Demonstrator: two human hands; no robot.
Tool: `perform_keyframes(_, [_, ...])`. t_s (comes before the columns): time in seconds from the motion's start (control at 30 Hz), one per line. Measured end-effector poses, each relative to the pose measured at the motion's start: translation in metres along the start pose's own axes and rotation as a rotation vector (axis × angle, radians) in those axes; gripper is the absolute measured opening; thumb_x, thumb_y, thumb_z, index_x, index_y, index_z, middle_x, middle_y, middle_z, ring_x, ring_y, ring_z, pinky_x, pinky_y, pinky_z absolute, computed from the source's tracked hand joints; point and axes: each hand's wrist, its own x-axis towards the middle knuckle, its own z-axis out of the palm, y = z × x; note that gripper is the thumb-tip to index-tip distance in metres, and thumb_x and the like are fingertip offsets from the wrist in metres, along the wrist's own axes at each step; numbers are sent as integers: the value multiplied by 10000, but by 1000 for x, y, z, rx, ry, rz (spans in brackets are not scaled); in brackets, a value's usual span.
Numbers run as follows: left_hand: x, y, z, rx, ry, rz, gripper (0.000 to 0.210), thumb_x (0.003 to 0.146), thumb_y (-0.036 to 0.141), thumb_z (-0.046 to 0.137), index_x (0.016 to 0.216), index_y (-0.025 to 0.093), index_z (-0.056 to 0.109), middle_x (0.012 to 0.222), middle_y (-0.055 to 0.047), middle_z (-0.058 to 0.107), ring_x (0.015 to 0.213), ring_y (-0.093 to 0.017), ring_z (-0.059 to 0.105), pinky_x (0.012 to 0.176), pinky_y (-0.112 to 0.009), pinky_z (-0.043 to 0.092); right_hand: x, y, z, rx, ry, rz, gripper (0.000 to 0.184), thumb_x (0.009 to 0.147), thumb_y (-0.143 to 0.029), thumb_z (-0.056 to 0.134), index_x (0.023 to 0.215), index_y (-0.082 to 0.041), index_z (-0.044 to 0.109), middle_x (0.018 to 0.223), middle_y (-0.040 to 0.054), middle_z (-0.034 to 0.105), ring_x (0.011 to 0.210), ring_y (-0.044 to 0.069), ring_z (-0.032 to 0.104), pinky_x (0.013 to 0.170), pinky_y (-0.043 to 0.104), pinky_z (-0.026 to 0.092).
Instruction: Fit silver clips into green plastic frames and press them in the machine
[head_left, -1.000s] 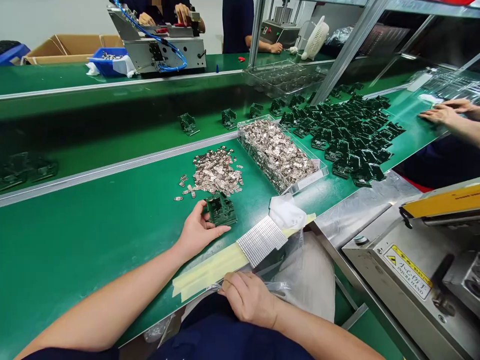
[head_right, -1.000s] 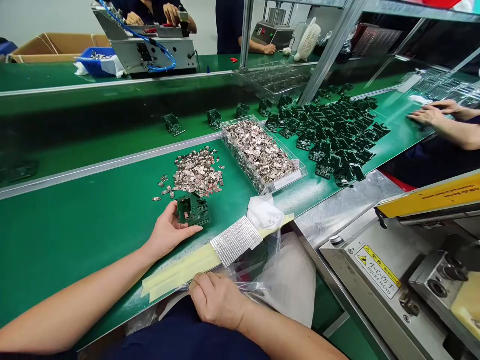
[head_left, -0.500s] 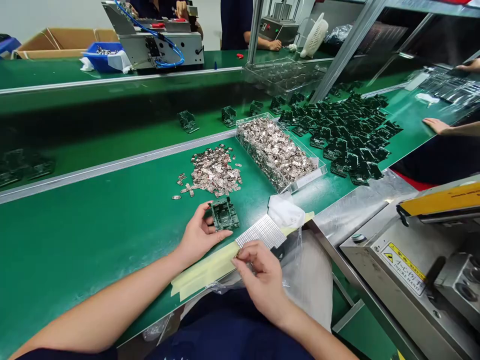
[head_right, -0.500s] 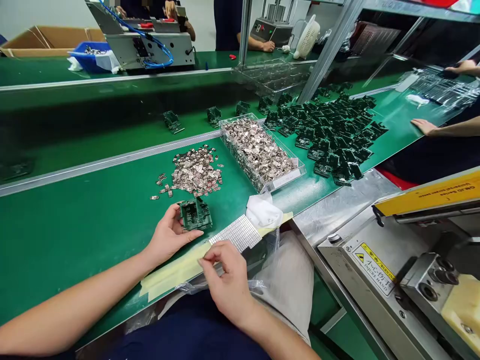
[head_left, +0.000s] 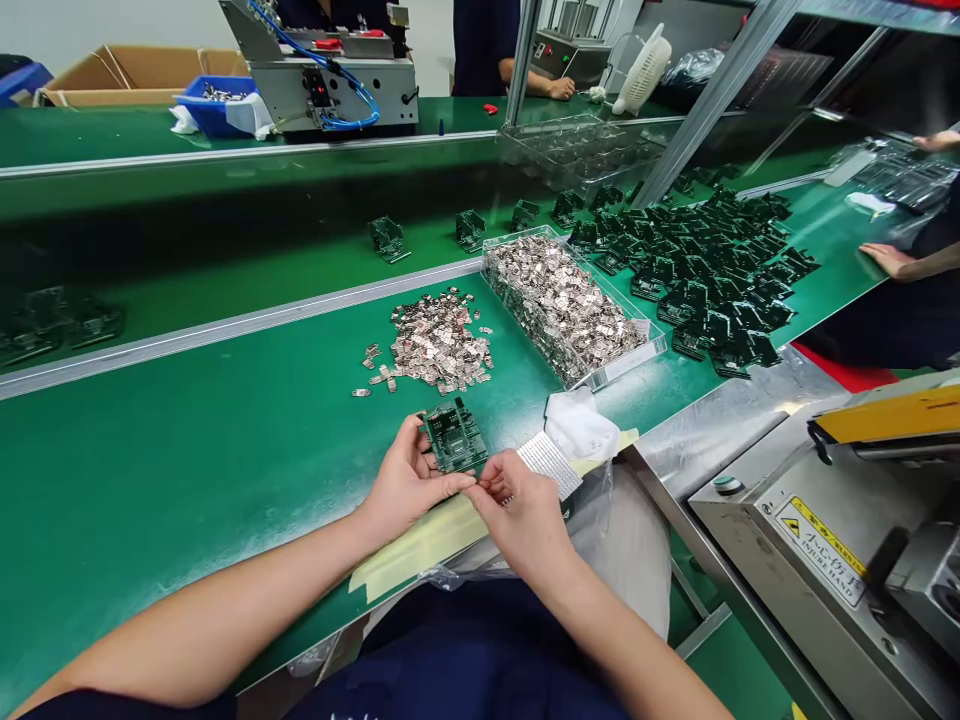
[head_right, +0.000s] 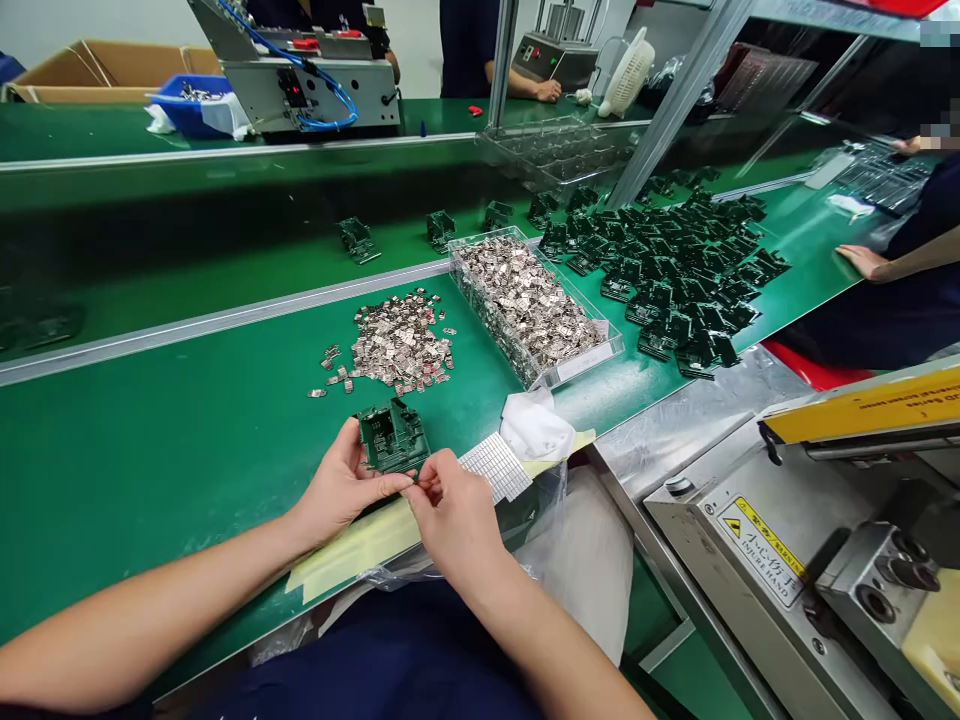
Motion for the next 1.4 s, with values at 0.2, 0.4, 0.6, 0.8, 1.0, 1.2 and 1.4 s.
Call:
perform_keyframes(0.2, [-3, 4, 2, 60, 117, 12, 541, 585, 256, 859, 940, 218, 452, 957, 2, 632, 841, -153, 667, 687, -237, 573, -6, 1, 5, 142, 59, 14, 79, 816, -253, 645, 829, -197, 591, 712, 2, 639, 613, 138, 605, 599, 248, 516])
perform_keyframes(0.4, [-8, -2, 3, 118, 288, 28, 573, 597, 273, 856, 1022, 226, 475, 935, 17, 606, 743, -113, 626, 610, -202, 526, -12, 0, 12, 488, 33, 253, 265, 818, -431, 691, 794, -171, 647, 632, 11, 635, 579, 149, 610, 535, 253, 529])
perform_keyframes(0.6, [-4, -8, 3, -7, 49, 50, 501, 667, 287, 824, 1030, 230, 484, 1041, -24, 647, 901, -166, 684, 810, -293, 586, -6, 2, -5, 412, 233, 144, 214, 817, -392, 710, 795, -180, 696, 781, 43, 618, 713, 163, 588, 570, 247, 511])
perform_keyframes(0.8, [-8, -19, -4, 15, -182, 83, 562, 775, 258, 749, 1265, 271, 474, 1148, -73, 636, 975, -189, 683, 863, -307, 571, -7, 8, -8, 334, 245, 62, 121, 809, -294, 694, 780, -177, 700, 1039, 93, 572, 817, 171, 578, 635, 259, 491])
perform_keyframes(1.0, [-14, -18, -4, 34, -229, 110, 500, 815, 228, 710, 1261, 298, 496, 1073, -54, 634, 911, -156, 678, 817, -258, 569, -9, 6, 1, 245, 231, 0, 96, 830, -260, 670, 788, -175, 684, 1061, 97, 565, 910, 196, 580, 697, 277, 490])
perform_keyframes(1.2, [-15, -16, -4, 72, -238, 137, 465, 835, 236, 688, 1258, 291, 504, 1024, -46, 636, 885, -150, 668, 798, -246, 563, -10, 6, 2, 190, 238, -29, 97, 845, -237, 647, 769, -178, 661, 1049, 92, 569, 953, 208, 578, 763, 306, 478])
perform_keyframes(1.4, [-14, -21, -4, 142, -255, 264, 387, 902, 204, 594, 1267, 282, 494, 1001, -31, 645, 887, -129, 641, 804, -225, 535, -12, 5, 4, 150, 249, -16, 104, 835, -237, 645, 747, -185, 630, 1015, 76, 561, 928, 208, 573, 775, 312, 469])
